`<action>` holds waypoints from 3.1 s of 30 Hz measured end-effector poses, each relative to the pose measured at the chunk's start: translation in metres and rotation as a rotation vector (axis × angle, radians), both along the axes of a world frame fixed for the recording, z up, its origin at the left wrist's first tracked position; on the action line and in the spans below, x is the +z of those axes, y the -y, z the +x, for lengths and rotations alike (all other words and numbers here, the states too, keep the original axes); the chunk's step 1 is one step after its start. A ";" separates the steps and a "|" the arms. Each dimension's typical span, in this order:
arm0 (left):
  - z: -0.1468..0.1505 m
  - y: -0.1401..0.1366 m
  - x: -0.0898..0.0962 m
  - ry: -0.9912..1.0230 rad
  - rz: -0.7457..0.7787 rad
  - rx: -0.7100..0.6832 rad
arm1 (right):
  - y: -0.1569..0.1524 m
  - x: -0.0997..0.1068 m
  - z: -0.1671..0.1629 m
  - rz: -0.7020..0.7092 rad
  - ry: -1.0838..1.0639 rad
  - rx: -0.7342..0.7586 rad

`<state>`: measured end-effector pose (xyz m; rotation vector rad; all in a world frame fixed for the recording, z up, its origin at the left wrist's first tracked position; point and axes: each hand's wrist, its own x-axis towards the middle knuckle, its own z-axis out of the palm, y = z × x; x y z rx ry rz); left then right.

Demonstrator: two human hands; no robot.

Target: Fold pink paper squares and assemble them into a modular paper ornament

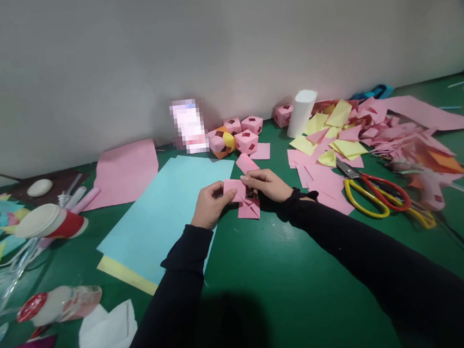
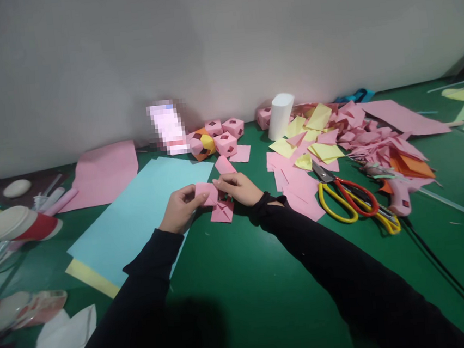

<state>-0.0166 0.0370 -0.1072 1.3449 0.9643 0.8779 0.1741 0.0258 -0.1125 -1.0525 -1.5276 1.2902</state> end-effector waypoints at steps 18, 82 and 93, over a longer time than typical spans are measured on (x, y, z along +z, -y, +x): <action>0.001 0.001 0.010 0.024 -0.020 0.072 | 0.002 0.004 -0.001 0.022 0.080 0.031; 0.002 -0.001 0.007 0.077 -0.062 0.161 | 0.001 -0.005 -0.007 0.087 0.060 0.073; 0.002 -0.001 0.005 0.040 -0.059 0.141 | 0.001 -0.006 -0.009 0.080 0.080 0.091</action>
